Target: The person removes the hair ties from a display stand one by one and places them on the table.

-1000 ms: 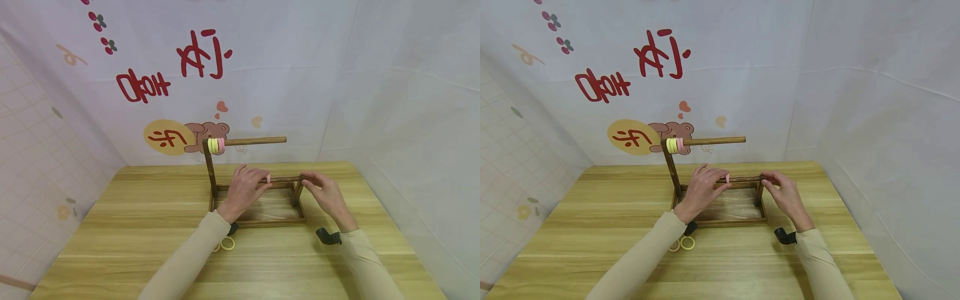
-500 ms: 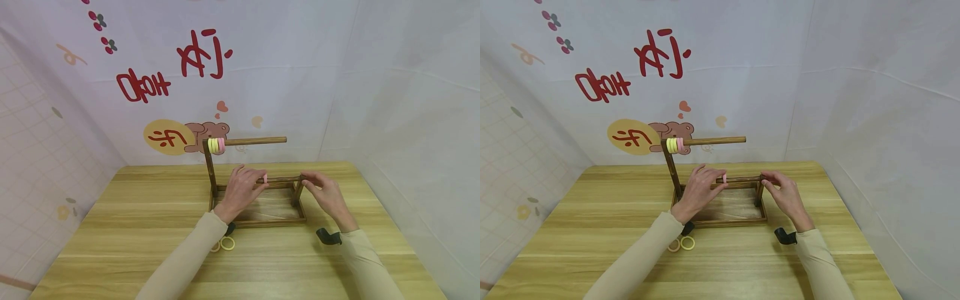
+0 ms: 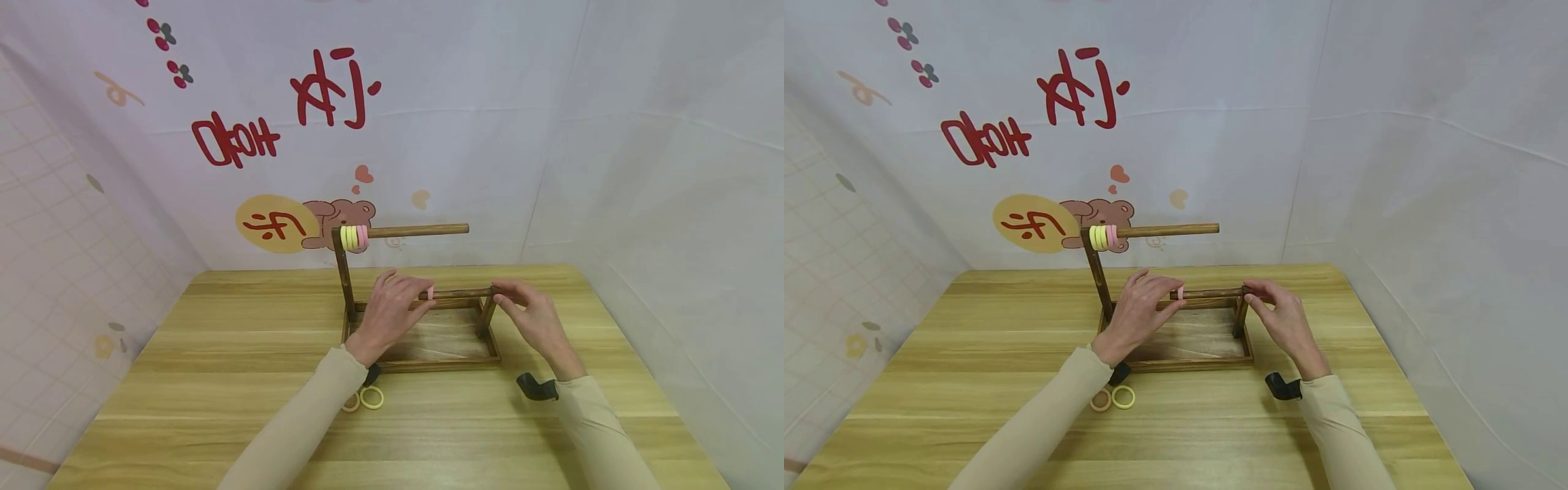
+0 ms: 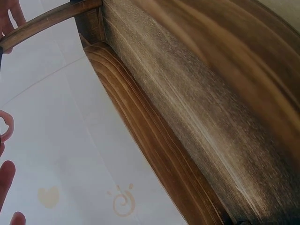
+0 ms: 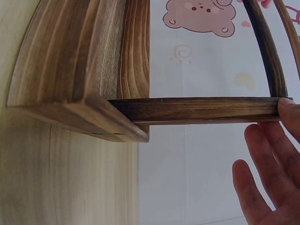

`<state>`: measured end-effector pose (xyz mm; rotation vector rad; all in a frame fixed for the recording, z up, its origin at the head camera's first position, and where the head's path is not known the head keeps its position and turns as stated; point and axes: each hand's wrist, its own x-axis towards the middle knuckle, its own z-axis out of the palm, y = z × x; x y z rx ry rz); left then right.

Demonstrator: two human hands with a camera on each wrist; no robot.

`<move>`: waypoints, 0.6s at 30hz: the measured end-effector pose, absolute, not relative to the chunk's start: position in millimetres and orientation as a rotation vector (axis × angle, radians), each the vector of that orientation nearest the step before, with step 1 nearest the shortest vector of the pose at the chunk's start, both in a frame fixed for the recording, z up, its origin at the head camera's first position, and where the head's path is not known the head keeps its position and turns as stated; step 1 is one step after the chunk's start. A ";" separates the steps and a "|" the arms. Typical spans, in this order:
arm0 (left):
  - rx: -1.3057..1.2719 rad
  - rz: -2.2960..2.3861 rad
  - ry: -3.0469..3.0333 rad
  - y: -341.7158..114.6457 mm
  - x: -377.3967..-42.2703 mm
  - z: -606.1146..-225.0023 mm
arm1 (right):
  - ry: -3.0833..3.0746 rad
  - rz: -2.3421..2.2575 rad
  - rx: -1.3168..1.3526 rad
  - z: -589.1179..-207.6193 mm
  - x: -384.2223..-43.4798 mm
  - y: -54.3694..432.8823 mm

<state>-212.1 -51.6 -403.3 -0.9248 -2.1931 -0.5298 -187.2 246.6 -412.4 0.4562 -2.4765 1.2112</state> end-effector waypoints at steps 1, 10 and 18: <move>-0.924 -0.526 -2.196 -52.3 -211.8 -403.2 | -2.476 1.213 0.456 -412.2 -187.1 246.4; -0.918 -0.553 -2.176 -57.2 -210.3 -404.9 | -2.484 1.202 0.455 -411.9 -186.4 245.9; -0.918 -0.549 -2.170 -63.6 -208.9 -404.2 | -2.487 1.209 0.447 -411.9 -186.1 246.5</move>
